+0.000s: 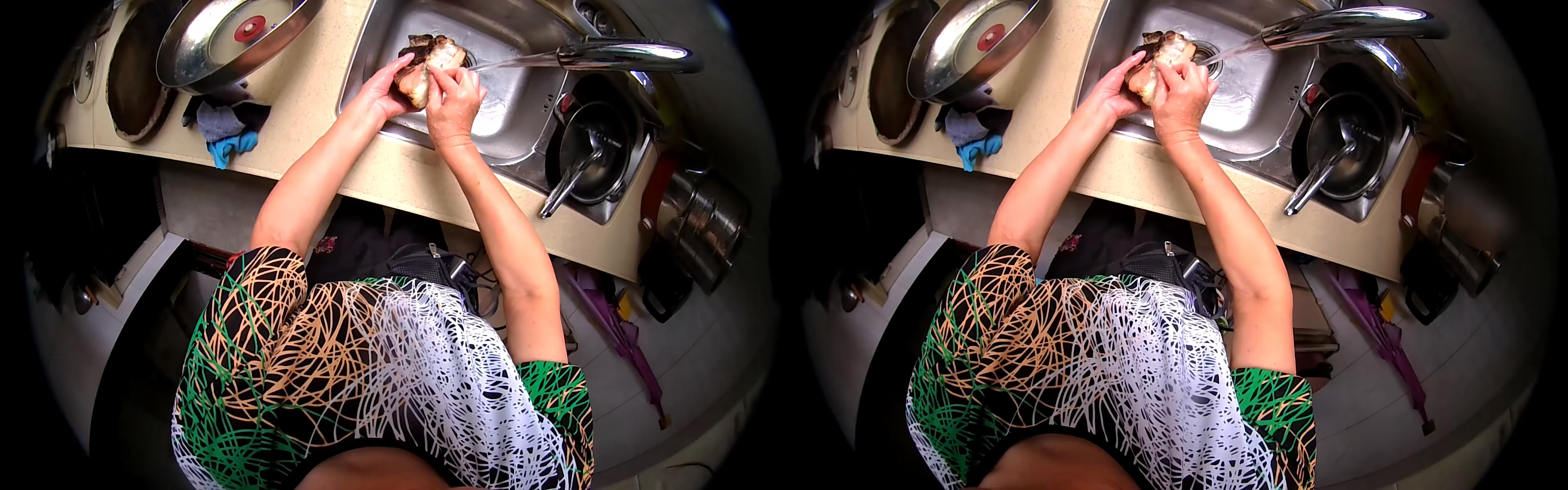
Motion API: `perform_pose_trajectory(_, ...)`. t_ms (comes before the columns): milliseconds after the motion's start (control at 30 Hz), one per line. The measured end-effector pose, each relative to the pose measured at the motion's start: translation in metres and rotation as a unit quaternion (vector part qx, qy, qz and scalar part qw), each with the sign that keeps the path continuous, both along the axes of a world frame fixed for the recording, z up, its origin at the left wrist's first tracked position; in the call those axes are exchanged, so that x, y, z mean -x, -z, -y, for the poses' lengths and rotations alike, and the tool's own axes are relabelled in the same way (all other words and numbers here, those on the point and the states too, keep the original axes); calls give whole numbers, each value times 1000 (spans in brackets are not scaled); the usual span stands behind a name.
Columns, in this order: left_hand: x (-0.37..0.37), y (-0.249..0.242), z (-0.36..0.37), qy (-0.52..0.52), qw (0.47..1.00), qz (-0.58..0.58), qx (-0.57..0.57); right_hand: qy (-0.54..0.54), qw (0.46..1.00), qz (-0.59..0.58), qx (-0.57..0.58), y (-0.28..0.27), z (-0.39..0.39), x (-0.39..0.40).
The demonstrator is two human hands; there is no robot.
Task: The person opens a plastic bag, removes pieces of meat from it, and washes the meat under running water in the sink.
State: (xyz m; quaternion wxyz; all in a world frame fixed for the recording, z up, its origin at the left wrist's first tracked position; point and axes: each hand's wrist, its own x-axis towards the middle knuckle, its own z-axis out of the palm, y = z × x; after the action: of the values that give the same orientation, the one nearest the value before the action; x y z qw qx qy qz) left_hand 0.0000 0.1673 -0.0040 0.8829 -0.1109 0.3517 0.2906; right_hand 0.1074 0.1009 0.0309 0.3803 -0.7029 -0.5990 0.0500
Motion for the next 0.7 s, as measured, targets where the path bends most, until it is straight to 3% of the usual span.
perform_pose_trajectory(433,2,11,4,3,998,50,-23,-18,999,19,21,2,9,2)
perform_pose_trajectory(700,0,3,2,-1,1000,9,4,-2,998,52,-22,-3,-4,-8)
